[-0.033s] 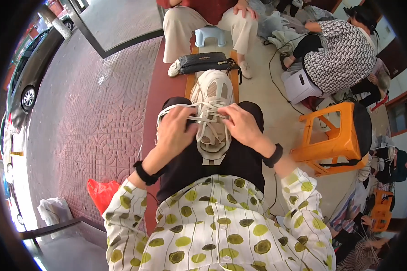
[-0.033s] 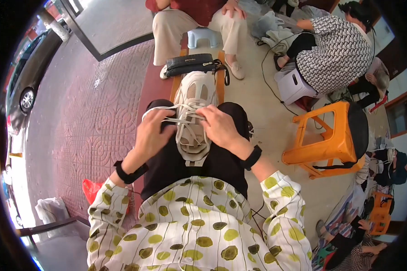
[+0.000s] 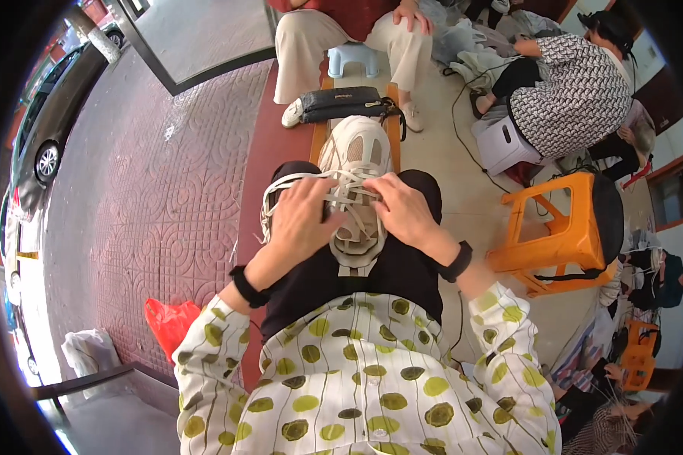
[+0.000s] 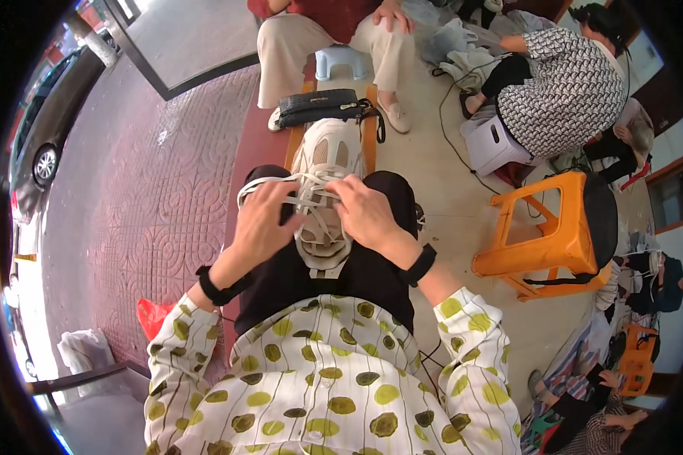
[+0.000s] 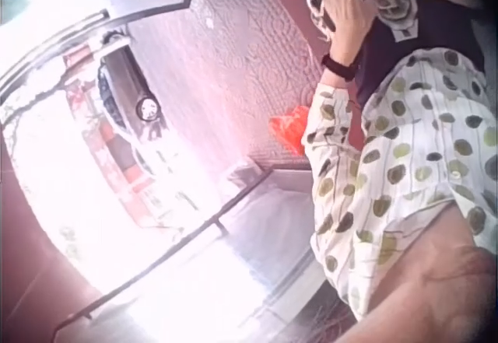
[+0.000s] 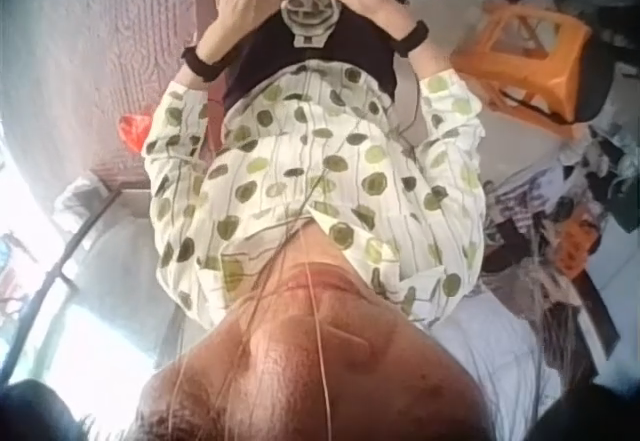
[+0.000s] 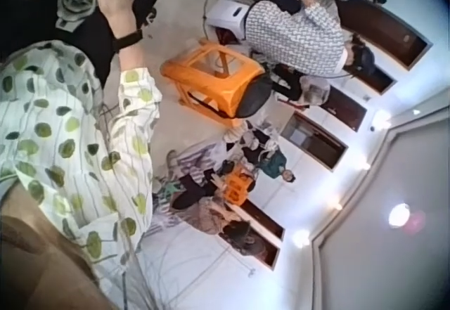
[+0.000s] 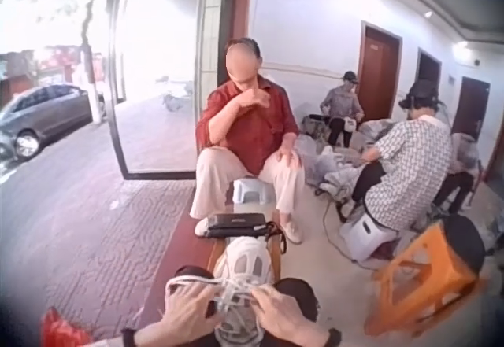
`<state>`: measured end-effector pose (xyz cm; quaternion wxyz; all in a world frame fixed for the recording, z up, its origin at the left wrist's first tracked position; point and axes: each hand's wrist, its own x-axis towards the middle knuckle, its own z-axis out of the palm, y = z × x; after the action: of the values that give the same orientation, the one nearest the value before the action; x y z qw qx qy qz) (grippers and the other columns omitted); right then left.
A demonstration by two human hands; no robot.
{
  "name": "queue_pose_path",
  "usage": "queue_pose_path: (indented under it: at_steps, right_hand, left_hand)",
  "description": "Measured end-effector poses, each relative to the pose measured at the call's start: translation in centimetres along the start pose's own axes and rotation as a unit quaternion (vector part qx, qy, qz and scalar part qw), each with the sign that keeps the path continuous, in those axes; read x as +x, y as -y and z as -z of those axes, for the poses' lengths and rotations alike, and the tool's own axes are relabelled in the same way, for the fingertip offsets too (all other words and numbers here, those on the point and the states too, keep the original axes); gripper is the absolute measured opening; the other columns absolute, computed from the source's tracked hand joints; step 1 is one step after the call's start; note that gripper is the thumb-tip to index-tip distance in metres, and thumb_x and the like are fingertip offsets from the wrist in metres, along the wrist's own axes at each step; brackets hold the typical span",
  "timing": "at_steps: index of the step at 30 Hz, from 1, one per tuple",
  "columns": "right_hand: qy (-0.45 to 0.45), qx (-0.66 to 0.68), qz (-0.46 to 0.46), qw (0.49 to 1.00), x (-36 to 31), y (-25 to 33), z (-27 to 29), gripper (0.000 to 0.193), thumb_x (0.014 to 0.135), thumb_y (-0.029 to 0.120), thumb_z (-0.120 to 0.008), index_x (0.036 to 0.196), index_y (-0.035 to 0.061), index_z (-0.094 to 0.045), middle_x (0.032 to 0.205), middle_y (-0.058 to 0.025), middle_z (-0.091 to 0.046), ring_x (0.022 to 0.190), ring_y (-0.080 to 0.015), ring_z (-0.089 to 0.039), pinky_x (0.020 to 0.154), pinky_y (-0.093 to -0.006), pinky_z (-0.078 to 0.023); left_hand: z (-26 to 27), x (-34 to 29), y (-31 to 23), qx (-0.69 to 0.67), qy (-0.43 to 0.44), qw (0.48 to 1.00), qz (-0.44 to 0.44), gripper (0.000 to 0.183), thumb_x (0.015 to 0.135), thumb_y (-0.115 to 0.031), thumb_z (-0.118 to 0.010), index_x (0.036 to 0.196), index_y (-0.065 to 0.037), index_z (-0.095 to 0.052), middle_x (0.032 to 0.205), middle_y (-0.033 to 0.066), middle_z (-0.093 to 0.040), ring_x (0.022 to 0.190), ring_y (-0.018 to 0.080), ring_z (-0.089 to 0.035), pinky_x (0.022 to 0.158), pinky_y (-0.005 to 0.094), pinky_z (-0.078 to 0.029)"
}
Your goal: The recorder is lacing up a white sneaker while it is held on a small wooden stand.
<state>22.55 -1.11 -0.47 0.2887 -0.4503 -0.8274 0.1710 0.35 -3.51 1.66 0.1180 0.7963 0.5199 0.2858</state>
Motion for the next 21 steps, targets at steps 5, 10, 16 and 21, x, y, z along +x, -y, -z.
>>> queue_pose_path:
  at_steps: [5,10,16,21]
  right_hand:
    - [0.031,0.02,0.031,0.999,1.6,-0.6,-0.4,0.036,0.083,0.001,-0.062,0.118,0.0057,-0.057,0.096,-0.014,-0.064,0.083,-0.0323,-0.067,0.074,-0.0425,-0.054]
    - [0.166,0.251,-0.093,0.949,3.1,-2.8,0.9,0.032,0.083,0.002,-0.061,0.114,0.0031,-0.054,0.074,-0.0002,-0.051,0.065,-0.0089,-0.048,0.063,-0.0293,-0.045]
    - [0.148,0.021,-0.038,0.988,3.0,-1.3,1.3,0.028,0.08,0.004,-0.058,0.107,0.0065,-0.052,0.071,-0.0099,-0.06,0.063,-0.0271,-0.062,0.061,-0.0392,-0.049]
    - [0.016,-0.111,0.013,0.994,2.0,-1.1,1.0,0.029,0.081,0.006,-0.058,0.109,0.0089,-0.05,0.086,-0.013,-0.065,0.076,-0.0382,-0.066,0.066,-0.0494,-0.053]
  left_hand:
    - [-2.3,0.5,0.3,0.064,0.038,0.996,-0.055,0.061,0.078,-0.026,-0.078,0.129,-0.008,-0.051,0.117,0.0115,-0.059,0.118,0.03,-0.054,0.11,0.0479,-0.033]
    - [-2.8,0.3,0.7,0.065,0.04,0.996,-0.055,0.06,0.079,-0.027,-0.077,0.129,-0.009,-0.05,0.116,0.0113,-0.058,0.117,0.0303,-0.054,0.111,0.049,-0.032]
    - [-2.4,0.0,0.7,0.042,0.042,0.997,-0.052,0.059,0.079,-0.028,-0.077,0.129,-0.012,-0.051,0.111,0.0092,-0.059,0.114,0.0288,-0.056,0.11,0.0484,-0.033]
    - [-2.9,-0.2,1.1,0.05,0.004,0.997,-0.06,0.056,0.08,-0.032,-0.074,0.128,-0.012,-0.052,0.106,0.0085,-0.058,0.111,0.0273,-0.056,0.109,0.0473,-0.033]
